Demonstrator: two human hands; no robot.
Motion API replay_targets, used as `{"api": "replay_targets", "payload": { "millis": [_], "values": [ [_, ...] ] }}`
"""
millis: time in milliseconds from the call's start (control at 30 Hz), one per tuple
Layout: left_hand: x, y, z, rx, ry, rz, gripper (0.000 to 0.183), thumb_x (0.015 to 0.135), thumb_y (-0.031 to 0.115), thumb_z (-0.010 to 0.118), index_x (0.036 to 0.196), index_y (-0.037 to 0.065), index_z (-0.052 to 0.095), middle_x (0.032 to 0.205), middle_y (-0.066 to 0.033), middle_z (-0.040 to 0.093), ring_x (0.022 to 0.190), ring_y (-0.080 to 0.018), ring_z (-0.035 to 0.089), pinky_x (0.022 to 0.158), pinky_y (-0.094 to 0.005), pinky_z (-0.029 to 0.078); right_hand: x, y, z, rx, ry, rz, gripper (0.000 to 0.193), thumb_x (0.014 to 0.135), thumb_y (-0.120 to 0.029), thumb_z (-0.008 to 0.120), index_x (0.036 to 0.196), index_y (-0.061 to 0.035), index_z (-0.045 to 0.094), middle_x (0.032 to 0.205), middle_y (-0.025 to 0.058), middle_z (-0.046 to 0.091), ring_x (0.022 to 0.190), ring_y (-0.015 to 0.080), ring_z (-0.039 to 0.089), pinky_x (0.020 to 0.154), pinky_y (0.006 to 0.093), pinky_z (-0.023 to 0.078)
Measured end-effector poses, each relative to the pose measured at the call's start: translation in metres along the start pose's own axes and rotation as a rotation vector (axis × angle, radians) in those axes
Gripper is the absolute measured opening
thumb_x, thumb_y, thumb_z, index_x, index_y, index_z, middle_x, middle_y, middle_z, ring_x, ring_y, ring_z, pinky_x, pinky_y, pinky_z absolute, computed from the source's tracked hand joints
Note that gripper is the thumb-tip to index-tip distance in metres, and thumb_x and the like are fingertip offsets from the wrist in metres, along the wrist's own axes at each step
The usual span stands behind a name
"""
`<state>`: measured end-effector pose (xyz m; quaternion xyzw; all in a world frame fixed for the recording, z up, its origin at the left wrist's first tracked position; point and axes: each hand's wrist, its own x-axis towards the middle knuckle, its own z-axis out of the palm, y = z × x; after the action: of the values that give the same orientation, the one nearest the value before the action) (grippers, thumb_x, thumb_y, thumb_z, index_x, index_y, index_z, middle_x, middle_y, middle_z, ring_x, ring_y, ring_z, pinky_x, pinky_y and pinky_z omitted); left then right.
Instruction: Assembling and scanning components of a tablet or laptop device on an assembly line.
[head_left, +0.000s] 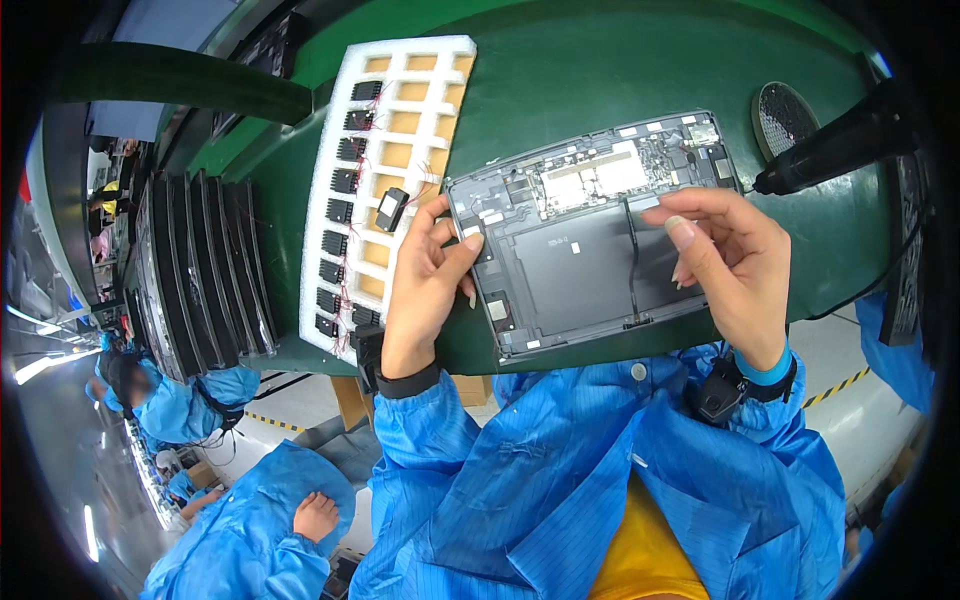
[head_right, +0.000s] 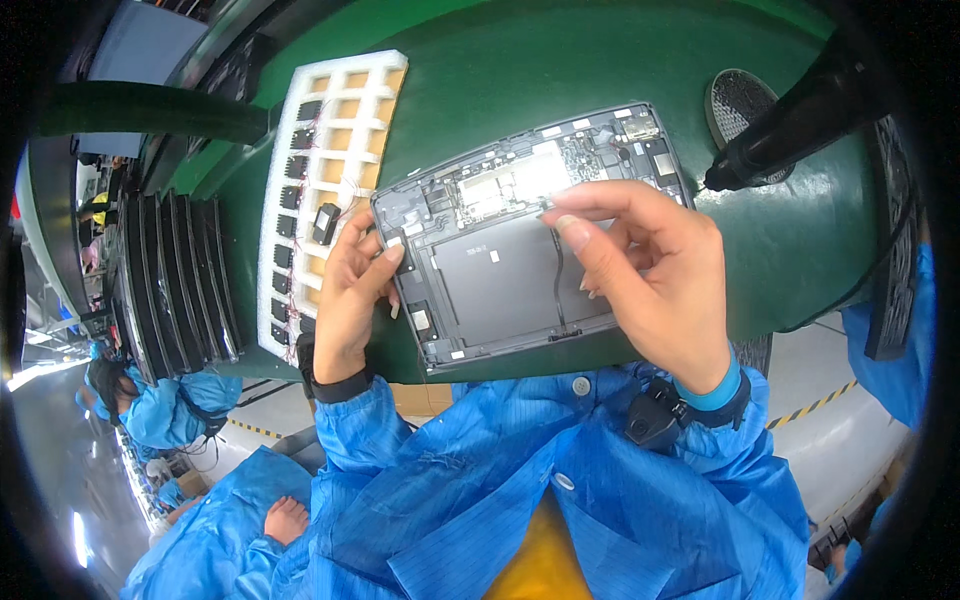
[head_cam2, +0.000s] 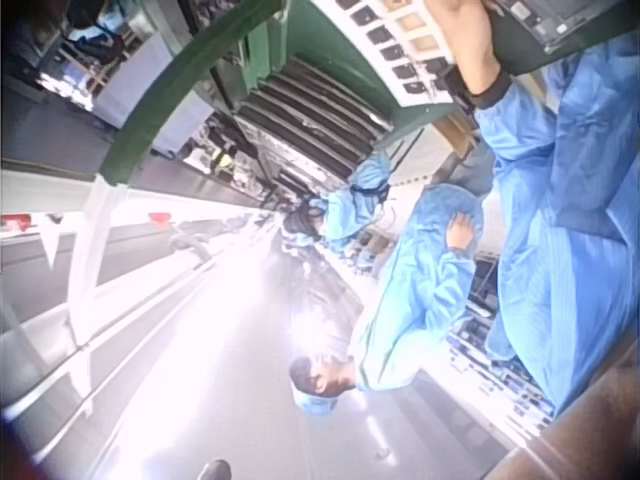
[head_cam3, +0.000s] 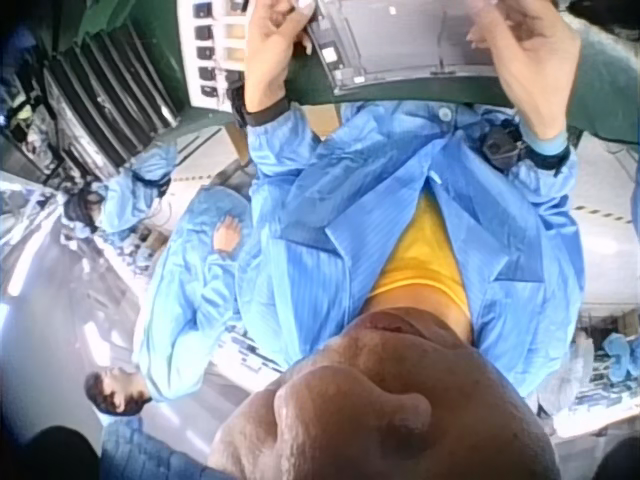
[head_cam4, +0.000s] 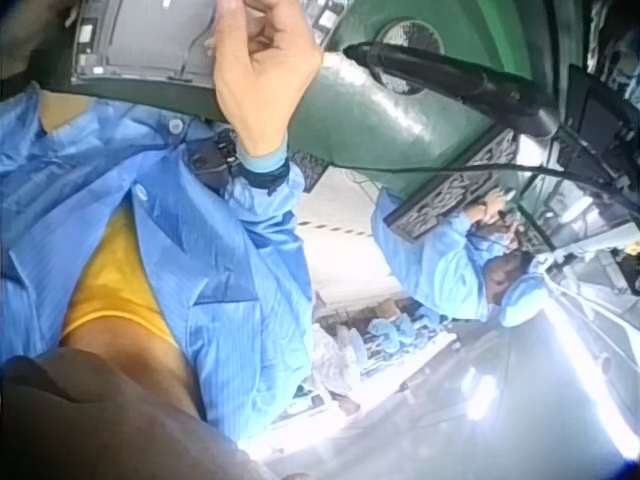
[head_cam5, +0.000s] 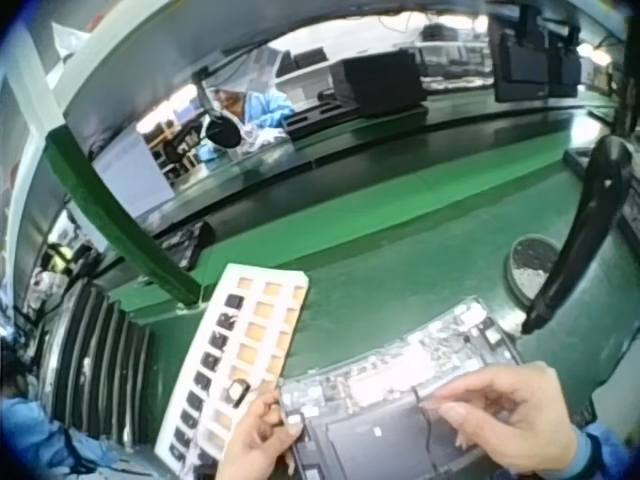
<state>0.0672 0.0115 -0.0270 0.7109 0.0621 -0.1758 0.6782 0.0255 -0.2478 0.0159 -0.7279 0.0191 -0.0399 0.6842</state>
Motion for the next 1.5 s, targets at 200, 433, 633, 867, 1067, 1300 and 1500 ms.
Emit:
{"api": "replay_targets", "payload": {
  "millis": [200,433,633,867,1067,1300,1500],
  "values": [
    [0.001,0.003,0.005,-0.008,0.019,-0.048,0.045,0.087,0.005,0.056,0.127,-0.003,0.037,0.095,-0.0058,0.063,0.069,-0.0053,0.056,0.047,-0.0158,0.041,0.000,0.007,-0.008,0.005,0.007,0.032,0.016,0.085,-0.004,0.060,0.100,0.0016,0.062,0.085,0.0064,0.068,0.056,0.0034,0.052,0.050,0.0172,0.044],
    [0.003,0.009,0.014,0.106,0.077,0.008,0.043,0.086,0.001,0.057,0.123,-0.006,0.038,0.093,-0.0065,0.063,0.064,-0.0042,0.054,0.048,-0.0158,0.039,-0.003,0.003,-0.019,0.030,0.108,0.045,0.016,0.088,-0.007,0.058,0.100,0.0018,0.062,0.083,0.0084,0.067,0.061,0.0043,0.053,0.054,0.0171,0.042],
    [0.000,0.005,0.005,0.154,0.049,0.030,0.040,0.086,0.001,0.057,0.121,-0.005,0.040,0.090,-0.0061,0.062,0.063,-0.0046,0.054,0.047,-0.0163,0.040,-0.007,0.020,-0.060,-0.092,0.752,-0.484,0.025,0.086,-0.007,0.061,0.109,0.0034,0.057,0.087,0.0087,0.062,0.079,0.0103,0.058,0.068,0.0187,0.044],
    [-0.001,-0.006,0.000,0.023,0.011,-0.029,0.046,0.089,0.010,0.057,0.128,-0.004,0.036,0.092,-0.0059,0.063,0.066,-0.0068,0.055,0.047,-0.0183,0.042,0.044,0.004,-0.066,-0.175,0.560,-0.412,0.056,0.084,-0.008,0.064,0.130,0.0048,0.034,0.107,0.0150,0.058,0.101,0.0196,0.057,0.091,0.0293,0.042],
    [-0.003,-0.008,0.015,0.139,0.073,0.076,0.060,0.085,0.006,0.062,0.135,-0.003,0.029,0.104,-0.0120,0.059,0.076,-0.0095,0.056,0.055,-0.0201,0.044,0.049,-0.006,-0.108,0.029,0.479,-0.457,0.049,0.085,-0.013,0.058,0.126,0.0081,0.040,0.082,0.0070,0.056,0.073,0.0153,0.056,0.078,0.0307,0.047],
    [-0.001,-0.010,0.008,0.250,0.042,0.061,0.055,0.085,0.001,0.058,0.132,-0.006,0.031,0.102,-0.0122,0.063,0.074,-0.0074,0.057,0.054,-0.0174,0.043,0.061,-0.036,-0.134,0.216,0.664,-0.568,0.018,0.080,-0.014,0.064,0.091,-0.0015,0.057,0.058,0.0023,0.048,0.049,0.0140,0.049,0.054,0.0302,0.045],
    [0.005,-0.020,0.020,0.191,0.028,0.100,0.053,0.085,-0.002,0.056,0.131,-0.009,0.030,0.104,-0.0163,0.063,0.087,-0.0119,0.059,0.075,-0.0204,0.044,0.079,-0.013,-0.118,0.285,0.655,-0.552,0.014,0.077,-0.006,0.061,0.085,0.0035,0.057,0.055,0.0056,0.051,0.045,0.0138,0.049,0.050,0.0289,0.045]
  ]
}}
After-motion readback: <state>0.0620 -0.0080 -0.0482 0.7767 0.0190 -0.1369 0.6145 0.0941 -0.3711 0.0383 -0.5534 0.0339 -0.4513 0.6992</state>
